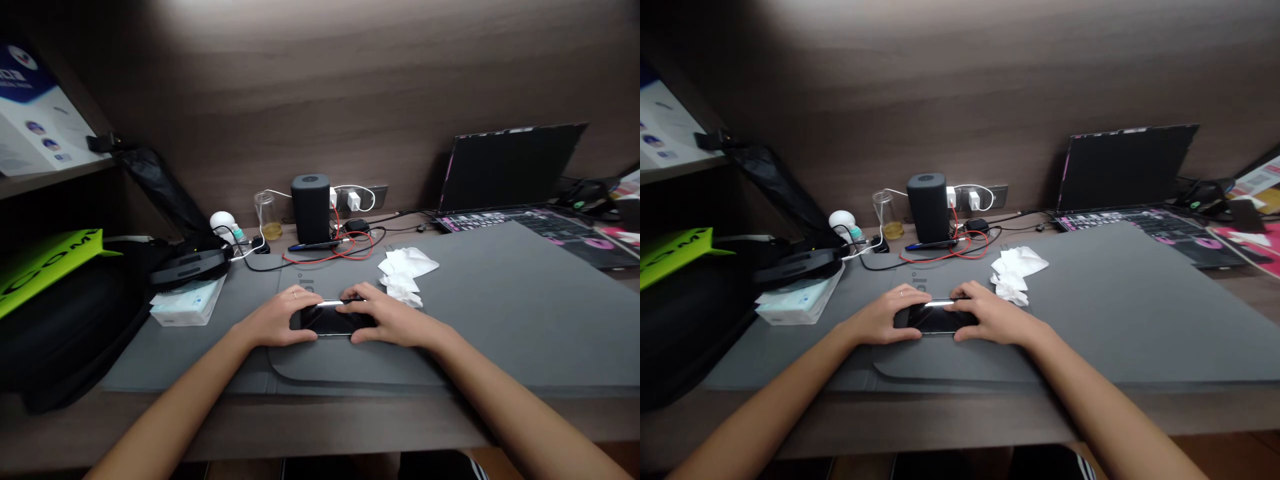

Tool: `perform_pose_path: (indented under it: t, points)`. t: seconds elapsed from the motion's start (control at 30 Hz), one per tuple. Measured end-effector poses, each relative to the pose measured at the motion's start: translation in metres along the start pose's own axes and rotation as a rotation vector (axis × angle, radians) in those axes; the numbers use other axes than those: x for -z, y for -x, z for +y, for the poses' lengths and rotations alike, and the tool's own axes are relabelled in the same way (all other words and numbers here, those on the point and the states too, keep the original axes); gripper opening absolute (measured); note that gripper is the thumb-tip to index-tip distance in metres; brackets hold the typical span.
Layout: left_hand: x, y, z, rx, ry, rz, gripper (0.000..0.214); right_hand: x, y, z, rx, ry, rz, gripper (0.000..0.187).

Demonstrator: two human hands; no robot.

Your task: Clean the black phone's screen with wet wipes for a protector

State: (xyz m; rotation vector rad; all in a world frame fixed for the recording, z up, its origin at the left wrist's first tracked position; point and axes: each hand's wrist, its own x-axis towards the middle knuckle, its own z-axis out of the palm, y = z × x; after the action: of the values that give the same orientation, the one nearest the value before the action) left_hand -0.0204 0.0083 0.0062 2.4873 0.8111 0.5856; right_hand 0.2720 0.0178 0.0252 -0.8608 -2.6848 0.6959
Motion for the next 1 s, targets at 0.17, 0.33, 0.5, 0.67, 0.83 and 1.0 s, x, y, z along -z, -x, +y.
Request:
perform_pose_path:
  t: [0.17,0.33,0.5,0.67,0.83,1.0]
  points:
    - [-0.0002,-0.0003,0.0000,0.003,-0.001,-0.009,0.060,-0.0009,-0.0001,0.0015,0.022,0.003,0.010,0.056]
    - [0.0001,-0.0002,-0.0011,0.018,0.000,-0.008,0.062,0.0002,0.0002,0.0005,0.014,-0.014,0.010,0.054]
    - [0.0006,-0.0004,-0.0036,0.013,0.011,0.011,0.062,0.0012,0.0006,0.0005,0.005,-0.020,-0.002,0.052]
    - [0.0006,0.0004,-0.0066,0.000,0.021,0.024,0.061,0.0021,0.0010,-0.0012,-0.010,-0.005,0.000,0.049]
    - [-0.0008,0.0013,-0.0081,0.024,0.033,0.028,0.061,0.0028,0.0007,-0.0009,-0.008,0.004,-0.013,0.048]
    - [-0.0018,0.0013,-0.0081,0.020,0.030,0.028,0.059,0.0030,0.0002,-0.0002,-0.014,-0.005,-0.012,0.049]
